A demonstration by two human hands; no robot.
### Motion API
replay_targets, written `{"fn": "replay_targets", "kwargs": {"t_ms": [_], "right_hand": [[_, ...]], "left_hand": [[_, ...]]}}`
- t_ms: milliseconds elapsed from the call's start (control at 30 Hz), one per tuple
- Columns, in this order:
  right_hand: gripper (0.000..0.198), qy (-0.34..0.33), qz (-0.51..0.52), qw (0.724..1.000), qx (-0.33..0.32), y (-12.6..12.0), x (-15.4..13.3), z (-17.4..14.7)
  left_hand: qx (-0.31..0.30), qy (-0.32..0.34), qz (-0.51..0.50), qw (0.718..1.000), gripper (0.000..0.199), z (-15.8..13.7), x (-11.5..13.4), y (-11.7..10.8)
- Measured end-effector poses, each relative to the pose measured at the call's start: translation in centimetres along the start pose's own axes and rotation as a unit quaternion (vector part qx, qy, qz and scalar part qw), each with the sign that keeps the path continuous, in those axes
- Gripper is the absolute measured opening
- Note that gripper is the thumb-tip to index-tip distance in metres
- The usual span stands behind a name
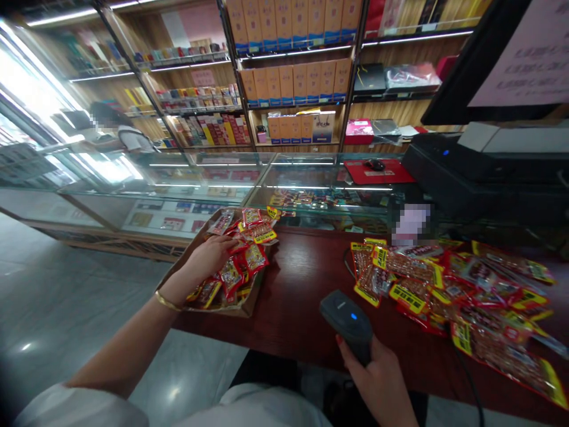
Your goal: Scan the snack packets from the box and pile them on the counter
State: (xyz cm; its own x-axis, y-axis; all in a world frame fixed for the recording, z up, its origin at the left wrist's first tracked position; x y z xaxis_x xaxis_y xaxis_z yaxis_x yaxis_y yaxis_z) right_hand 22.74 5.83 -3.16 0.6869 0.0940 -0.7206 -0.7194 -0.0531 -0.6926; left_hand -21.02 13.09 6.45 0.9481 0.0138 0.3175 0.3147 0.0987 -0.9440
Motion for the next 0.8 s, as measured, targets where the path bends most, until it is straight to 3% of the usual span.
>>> {"fn": "replay_targets", "kwargs": {"t_ms": [67,167,233,300,367,433,467,633,800], "right_hand": [[0.034,0.020,0.002,1.000,-0.009,0.0,0.5,-0.3],[0.033,0.021,0.009,1.000,-0.015,-0.3,0.3,-0.7],[0.033,0.020,0.016,1.000,-0.008,-0.8,0.2,-0.7],[0.036,0.035,0.023,0.999,0.004,-1.3,0.7,-0.7],[0.038,0.061,0.023,0.998,0.015,-1.9,1.4,-0.6],[0.040,0.078,0.019,0.997,0.021,-2.3,1.9,-0.6],[0.040,0.082,0.018,0.996,0.022,-2.5,2.1,-0.6],[0.038,0.074,0.014,0.997,0.019,-2.8,1.7,-1.0],[0.036,0.054,-0.002,0.999,-0.001,-2.0,0.8,-1.1]], "left_hand": [[0.055,0.002,-0.017,0.998,0.036,-1.4,1.6,-2.3],[0.190,0.001,-0.091,0.977,0.038,-4.6,5.1,-6.3],[0.224,0.007,-0.198,0.954,0.038,-6.2,7.9,-6.7],[0.180,0.005,-0.355,0.917,0.036,-6.7,10.9,-4.0],[0.095,-0.019,-0.514,0.852,0.035,-6.3,13.8,1.1],[0.036,-0.045,-0.600,0.798,0.034,-5.7,15.8,6.4],[0.020,-0.039,-0.611,0.790,0.033,-5.3,16.5,8.5],[-0.056,0.031,-0.597,0.799,0.039,-3.8,17.0,15.1],[0.022,0.032,-0.512,0.858,0.028,-3.8,14.2,16.2]]}}
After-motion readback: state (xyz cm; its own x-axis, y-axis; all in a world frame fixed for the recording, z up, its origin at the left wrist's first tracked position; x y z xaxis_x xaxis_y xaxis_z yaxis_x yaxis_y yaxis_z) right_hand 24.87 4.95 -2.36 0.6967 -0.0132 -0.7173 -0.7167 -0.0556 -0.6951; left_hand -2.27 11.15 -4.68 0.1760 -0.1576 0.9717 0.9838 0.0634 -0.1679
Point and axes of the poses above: each hand's wrist, its own z-axis towards the middle knuckle, its own y-axis out of the palm, x = y × z, the point moved 10 cm from there along z, towards the middle knuckle, and after that the axes turned 8 degrees about -z, right-handed, at the moved point
